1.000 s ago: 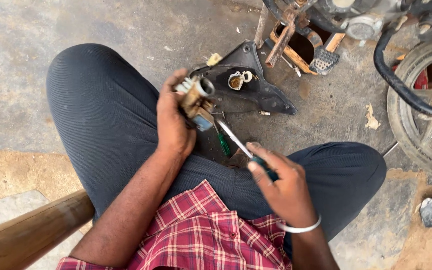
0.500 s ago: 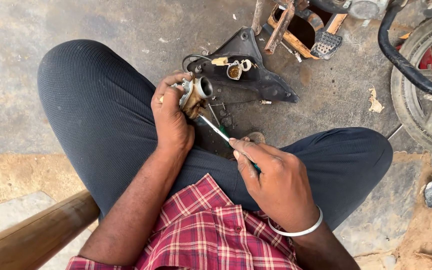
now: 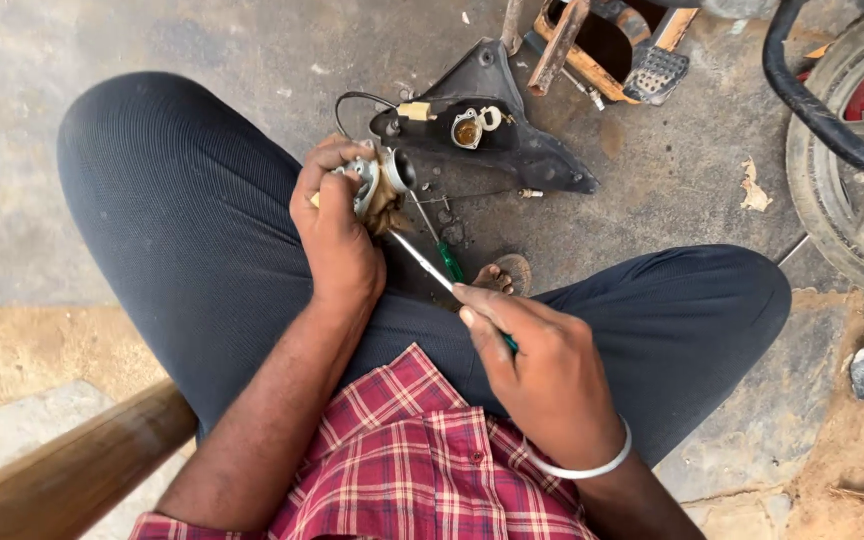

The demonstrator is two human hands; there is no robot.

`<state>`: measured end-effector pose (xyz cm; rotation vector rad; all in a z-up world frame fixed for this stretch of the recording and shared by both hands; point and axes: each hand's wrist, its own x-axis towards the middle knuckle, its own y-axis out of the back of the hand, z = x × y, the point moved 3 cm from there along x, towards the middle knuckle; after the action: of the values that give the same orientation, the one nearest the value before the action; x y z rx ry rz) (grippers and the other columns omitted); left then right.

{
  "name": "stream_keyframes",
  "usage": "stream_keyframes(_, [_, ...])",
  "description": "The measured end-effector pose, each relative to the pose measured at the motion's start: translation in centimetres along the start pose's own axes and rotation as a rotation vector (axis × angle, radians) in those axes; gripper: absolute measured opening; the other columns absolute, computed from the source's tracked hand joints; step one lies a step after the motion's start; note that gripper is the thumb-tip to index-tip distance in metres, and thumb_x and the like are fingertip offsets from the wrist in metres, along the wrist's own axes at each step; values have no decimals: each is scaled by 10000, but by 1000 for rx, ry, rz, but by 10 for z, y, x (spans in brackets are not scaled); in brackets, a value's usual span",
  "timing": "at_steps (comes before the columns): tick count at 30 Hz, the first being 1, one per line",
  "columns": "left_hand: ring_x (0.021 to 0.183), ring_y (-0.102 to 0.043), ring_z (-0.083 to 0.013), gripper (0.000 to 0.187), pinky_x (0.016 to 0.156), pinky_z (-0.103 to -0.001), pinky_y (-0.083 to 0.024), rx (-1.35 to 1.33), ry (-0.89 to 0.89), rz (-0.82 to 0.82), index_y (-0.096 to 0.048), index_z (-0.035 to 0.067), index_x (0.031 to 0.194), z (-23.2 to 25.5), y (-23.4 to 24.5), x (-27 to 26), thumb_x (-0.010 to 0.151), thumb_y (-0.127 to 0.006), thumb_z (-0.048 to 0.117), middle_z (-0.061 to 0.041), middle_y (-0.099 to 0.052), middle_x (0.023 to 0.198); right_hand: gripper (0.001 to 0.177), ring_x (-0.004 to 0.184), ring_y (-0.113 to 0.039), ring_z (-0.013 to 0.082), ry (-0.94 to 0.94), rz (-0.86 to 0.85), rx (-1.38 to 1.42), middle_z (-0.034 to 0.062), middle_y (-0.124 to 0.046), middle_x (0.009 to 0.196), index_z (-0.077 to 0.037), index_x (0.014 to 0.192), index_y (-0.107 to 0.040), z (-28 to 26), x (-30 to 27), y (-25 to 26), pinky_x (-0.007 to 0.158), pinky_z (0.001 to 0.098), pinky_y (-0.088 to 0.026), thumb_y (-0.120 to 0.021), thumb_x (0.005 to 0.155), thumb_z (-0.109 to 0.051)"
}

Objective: Cleaning and inspecting a motorcycle carburetor using a thin wire and a screwdriver.

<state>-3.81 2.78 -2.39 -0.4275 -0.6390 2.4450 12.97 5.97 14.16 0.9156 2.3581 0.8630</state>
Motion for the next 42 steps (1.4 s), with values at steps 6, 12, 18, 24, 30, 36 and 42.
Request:
stream_keyframes(6, [1032, -587, -151, 252, 979, -297, -497, -36, 45, 3, -700, 8, 1020, 0, 0, -2, 961, -456, 20, -65, -625, 1160, 220, 848, -810, 253, -12, -11, -20, 167, -789, 984, -3, 1151, -736, 3, -5, -6, 669, 311, -646, -675, 966, -106])
stream_keyframes(12, [1090, -589, -155, 262, 1033, -299, -488, 89, -44, -50, -693, -13, 1026, -2, 1, -3, 928, -451, 3, -76, -608, 1183, 231, 845, -811, 252, -10, 18, -13, 177, -782, 973, 2, 1161, -736, 7, 3, -11, 653, 317, -642, -670, 959, -89])
stream_keyframes(18, [1024, -585, -164, 253, 983, -313, -494, -6, 29, -17, -691, -15, 1039, -2, 3, -4, 965, -452, 24, -113, -603, 1163, 199, 903, -793, 300, 133, 88, -55, 208, -777, 1014, 20, 1148, -730, 8, -1, -9, 768, 359, -639, -668, 992, -89])
stream_keyframes(24, [1039, -593, -175, 258, 981, -327, -504, -5, 69, -8, -705, 10, 1008, 3, -2, -2, 943, -456, 32, -88, -619, 1155, 216, 845, -818, 254, -48, 14, 14, 186, -790, 956, 4, 1137, -742, 7, -4, -10, 654, 302, -637, -673, 965, -105])
stream_keyframes(30, [1089, -575, -176, 259, 1016, -322, -467, 20, 45, -15, -706, 8, 1014, 1, -1, -5, 910, -469, 7, -89, -620, 1187, 208, 858, -805, 267, 51, 60, -13, 197, -786, 987, 18, 1150, -738, 8, 0, -11, 736, 337, -631, -664, 983, -81])
stream_keyframes(36, [986, -593, -186, 262, 907, -357, -522, 11, 129, 13, -712, 17, 979, 1, -2, -4, 911, -459, 28, -89, -608, 1187, 222, 911, -806, 278, 52, 68, 2, 205, -778, 1010, 23, 1168, -725, 11, 0, -12, 794, 340, -639, -669, 981, -82])
stream_keyframes(42, [1074, -594, -172, 261, 1002, -330, -495, 56, 50, -19, -708, 2, 1011, -1, 0, -4, 921, -464, 25, -108, -608, 1215, 226, 880, -815, 258, -51, 19, 25, 187, -792, 982, 0, 1151, -739, 14, -4, -14, 690, 324, -644, -668, 966, -109])
